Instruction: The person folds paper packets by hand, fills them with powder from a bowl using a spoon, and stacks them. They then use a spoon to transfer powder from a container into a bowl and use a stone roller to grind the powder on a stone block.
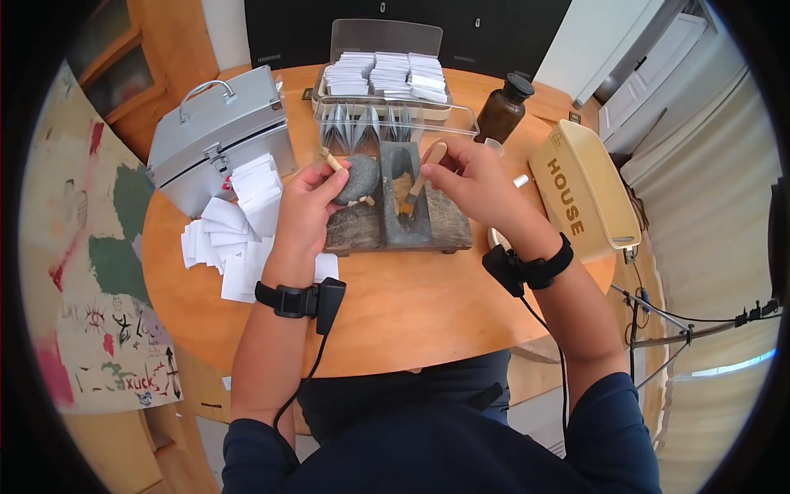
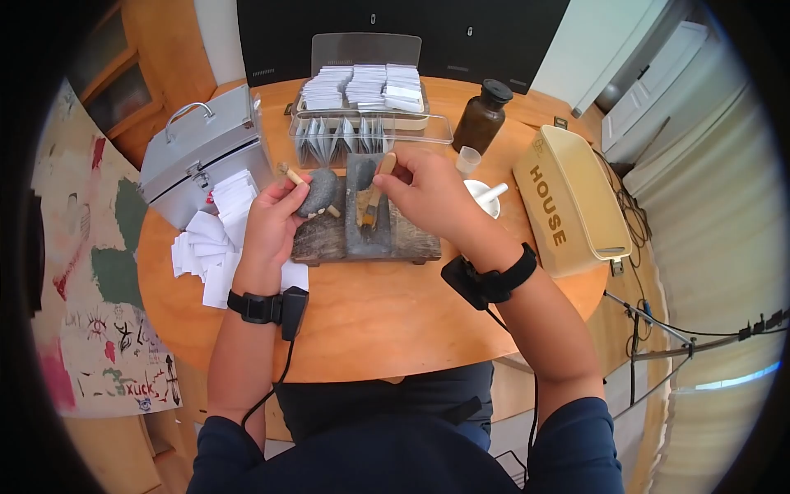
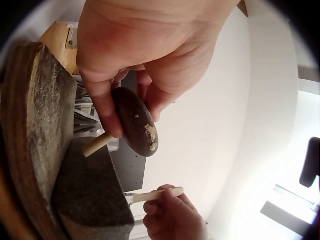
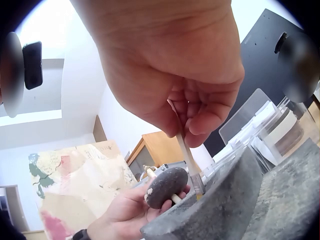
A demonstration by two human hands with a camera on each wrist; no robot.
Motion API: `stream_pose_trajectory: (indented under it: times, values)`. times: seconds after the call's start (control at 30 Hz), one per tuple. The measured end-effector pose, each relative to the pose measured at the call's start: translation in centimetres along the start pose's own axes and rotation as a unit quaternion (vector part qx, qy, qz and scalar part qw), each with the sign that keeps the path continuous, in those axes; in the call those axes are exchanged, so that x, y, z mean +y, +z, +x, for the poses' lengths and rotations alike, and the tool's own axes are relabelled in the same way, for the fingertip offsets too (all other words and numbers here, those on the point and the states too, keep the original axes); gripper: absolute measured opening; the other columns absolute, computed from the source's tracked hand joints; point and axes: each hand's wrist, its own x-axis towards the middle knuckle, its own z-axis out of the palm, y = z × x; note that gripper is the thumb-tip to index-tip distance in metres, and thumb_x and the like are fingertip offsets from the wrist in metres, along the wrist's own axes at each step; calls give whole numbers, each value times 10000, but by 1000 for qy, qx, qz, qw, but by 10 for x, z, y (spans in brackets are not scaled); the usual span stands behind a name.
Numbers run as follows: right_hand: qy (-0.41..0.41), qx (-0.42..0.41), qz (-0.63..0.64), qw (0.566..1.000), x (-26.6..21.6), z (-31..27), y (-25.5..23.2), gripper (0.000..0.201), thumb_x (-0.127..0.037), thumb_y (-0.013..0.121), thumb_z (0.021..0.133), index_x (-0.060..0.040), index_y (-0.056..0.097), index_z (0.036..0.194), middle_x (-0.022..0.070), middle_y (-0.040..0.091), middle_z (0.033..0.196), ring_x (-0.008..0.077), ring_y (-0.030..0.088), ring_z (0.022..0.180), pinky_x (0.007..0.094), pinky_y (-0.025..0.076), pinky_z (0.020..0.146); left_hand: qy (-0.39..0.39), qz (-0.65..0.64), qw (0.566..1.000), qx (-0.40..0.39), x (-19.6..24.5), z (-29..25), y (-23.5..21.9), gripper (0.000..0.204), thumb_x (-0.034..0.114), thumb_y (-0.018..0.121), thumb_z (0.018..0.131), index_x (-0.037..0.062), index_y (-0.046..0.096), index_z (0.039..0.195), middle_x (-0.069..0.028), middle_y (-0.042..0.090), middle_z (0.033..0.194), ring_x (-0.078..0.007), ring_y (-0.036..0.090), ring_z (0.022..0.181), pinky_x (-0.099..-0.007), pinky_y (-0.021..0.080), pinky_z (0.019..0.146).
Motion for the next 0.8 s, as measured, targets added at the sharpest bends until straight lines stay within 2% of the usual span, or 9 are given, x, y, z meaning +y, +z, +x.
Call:
stream_pose_trajectory:
  times: [0.1, 0.2, 0.27, 0.3, 0.37, 0.47, 0.57, 0.7, 0.8]
  values:
    - [35, 21, 17, 999, -5, 1, 4, 164, -140, 674, 884, 15, 622, 885, 75, 628, 735, 143, 567, 672, 305, 469, 625, 1, -1, 1000, 7, -2, 1, -4, 182, 103, 620, 948, 26, 659, 1109, -53, 672, 1062, -140, 649, 962, -321, 541, 839]
    - [-15, 12, 52, 998, 10, 3, 8, 167, -142, 676, 880, 18, 627, 885, 78, 630, 732, 145, 568, 671, 305, 469, 625, 0, -3, 1000, 4, -1, 0, -2, 185, 102, 618, 949, 21, 656, 1112, -58, 670, 1069, -146, 648, 972, -328, 539, 851]
    - [-15, -4, -28, 999, 8, 5, 4, 92, -113, 641, 921, -22, 636, 926, -17, 619, 783, 45, 568, 705, 218, 460, 631, 2, -3, 1000, 0, 0, 0, 0, 186, 102, 618, 950, 19, 655, 1112, -60, 669, 1072, -149, 647, 978, -331, 537, 857]
    - [-17, -2, -28, 999, 5, 5, 3, 92, -113, 641, 921, -22, 636, 926, -17, 619, 783, 45, 568, 705, 218, 460, 631, 1, -9, 1000, 1, -1, 0, -1, 186, 100, 616, 950, 18, 654, 1113, -61, 668, 1074, -151, 648, 978, -335, 538, 859]
    - [4, 72, 19, 997, -4, 4, 2, 176, -146, 673, 877, 27, 639, 876, 50, 630, 734, 105, 552, 671, 280, 466, 627, 1, -14, 1000, 7, 0, 1, -2, 186, 99, 615, 951, 17, 653, 1114, -63, 668, 1076, -152, 648, 979, -338, 538, 862]
    - [-3, 97, 105, 990, -1, 9, 4, 171, -146, 670, 880, 22, 639, 886, 38, 629, 735, 93, 544, 666, 272, 462, 622, -2, -10, 1000, 8, -1, 0, -4, 182, 96, 612, 952, 17, 652, 1111, -68, 668, 1075, -153, 651, 976, -340, 544, 855]
    - [-17, 65, 132, 989, -8, 9, 10, 179, -151, 666, 886, 25, 635, 892, 28, 627, 729, 87, 540, 655, 270, 462, 614, 9, -17, 1000, -14, 1, 2, -4, 174, 91, 608, 953, 19, 652, 1105, -70, 668, 1073, -155, 653, 972, -340, 549, 850]
    - [-6, 70, 51, 996, -4, 16, 13, 175, -148, 657, 892, 25, 636, 898, 47, 643, 730, 98, 560, 660, 276, 466, 611, 11, -17, 1000, 1, 2, 0, -2, 168, 83, 605, 953, 20, 654, 1101, -69, 669, 1070, -156, 654, 967, -340, 550, 847]
    - [4, 123, 35, 992, 6, 26, 14, 170, -150, 651, 895, 20, 644, 891, 71, 657, 744, 122, 583, 668, 289, 475, 619, 12, -20, 1000, 1, 0, 1, -3, 167, 80, 608, 952, 18, 655, 1099, -68, 670, 1067, -156, 655, 963, -339, 550, 845]
